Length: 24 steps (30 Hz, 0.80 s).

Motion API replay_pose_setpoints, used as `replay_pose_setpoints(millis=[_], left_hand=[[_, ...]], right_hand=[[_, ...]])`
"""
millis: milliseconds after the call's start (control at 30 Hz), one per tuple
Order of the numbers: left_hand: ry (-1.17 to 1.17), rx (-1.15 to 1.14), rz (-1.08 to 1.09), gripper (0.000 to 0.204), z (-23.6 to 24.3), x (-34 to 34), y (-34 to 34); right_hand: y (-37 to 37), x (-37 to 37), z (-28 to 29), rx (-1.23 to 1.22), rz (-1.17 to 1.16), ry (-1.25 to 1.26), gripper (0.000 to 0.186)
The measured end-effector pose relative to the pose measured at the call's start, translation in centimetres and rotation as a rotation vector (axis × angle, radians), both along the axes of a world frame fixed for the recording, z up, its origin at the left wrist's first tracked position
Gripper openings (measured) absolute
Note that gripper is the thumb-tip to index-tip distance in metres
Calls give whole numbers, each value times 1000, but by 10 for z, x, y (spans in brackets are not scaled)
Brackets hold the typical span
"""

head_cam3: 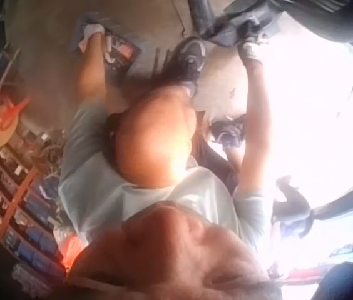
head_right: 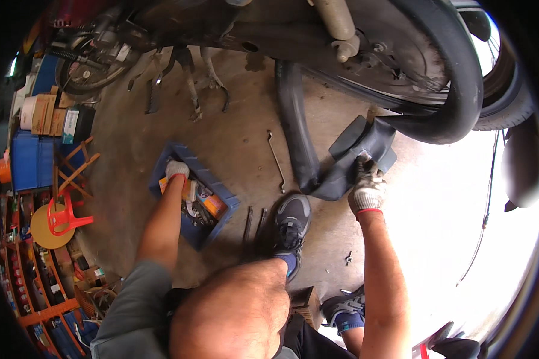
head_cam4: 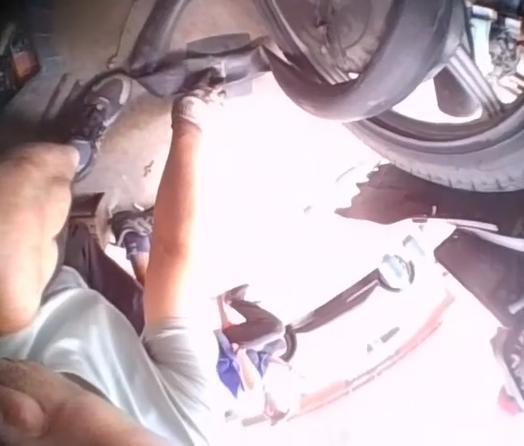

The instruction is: Repair a puncture in a motorcycle inner tube by applying a patch and tightening the valve.

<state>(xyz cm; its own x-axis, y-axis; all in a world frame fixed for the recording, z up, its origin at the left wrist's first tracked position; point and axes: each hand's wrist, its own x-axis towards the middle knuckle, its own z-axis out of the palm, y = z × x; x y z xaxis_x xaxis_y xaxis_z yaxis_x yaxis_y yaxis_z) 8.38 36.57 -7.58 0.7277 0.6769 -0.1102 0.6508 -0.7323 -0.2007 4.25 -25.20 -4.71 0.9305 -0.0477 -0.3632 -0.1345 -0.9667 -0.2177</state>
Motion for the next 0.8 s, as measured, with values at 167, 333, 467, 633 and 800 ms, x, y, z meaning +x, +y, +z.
replay_pose_setpoints(millis=[167, 333, 467, 633, 800], left_hand=[[-213, -363, 216, 62, 16, -34, -75], [-662, -761, 159, 35, 111, -62, -124], [-881, -1184, 116, 30, 180, -56, -197], [-486, -1513, 1, 30, 177, -41, -314], [-252, -1639, -341, 35, 108, -22, -447]], right_hand=[[-25, -7, -7, -69, -14, 13, 85], [-31, 3, -5, -91, -89, 98, 85], [-31, 11, -5, 13, -113, -4, 75], [-37, -1, 5, 268, -285, -43, 56], [-16, -67, 29, 1121, -656, 150, 41]])
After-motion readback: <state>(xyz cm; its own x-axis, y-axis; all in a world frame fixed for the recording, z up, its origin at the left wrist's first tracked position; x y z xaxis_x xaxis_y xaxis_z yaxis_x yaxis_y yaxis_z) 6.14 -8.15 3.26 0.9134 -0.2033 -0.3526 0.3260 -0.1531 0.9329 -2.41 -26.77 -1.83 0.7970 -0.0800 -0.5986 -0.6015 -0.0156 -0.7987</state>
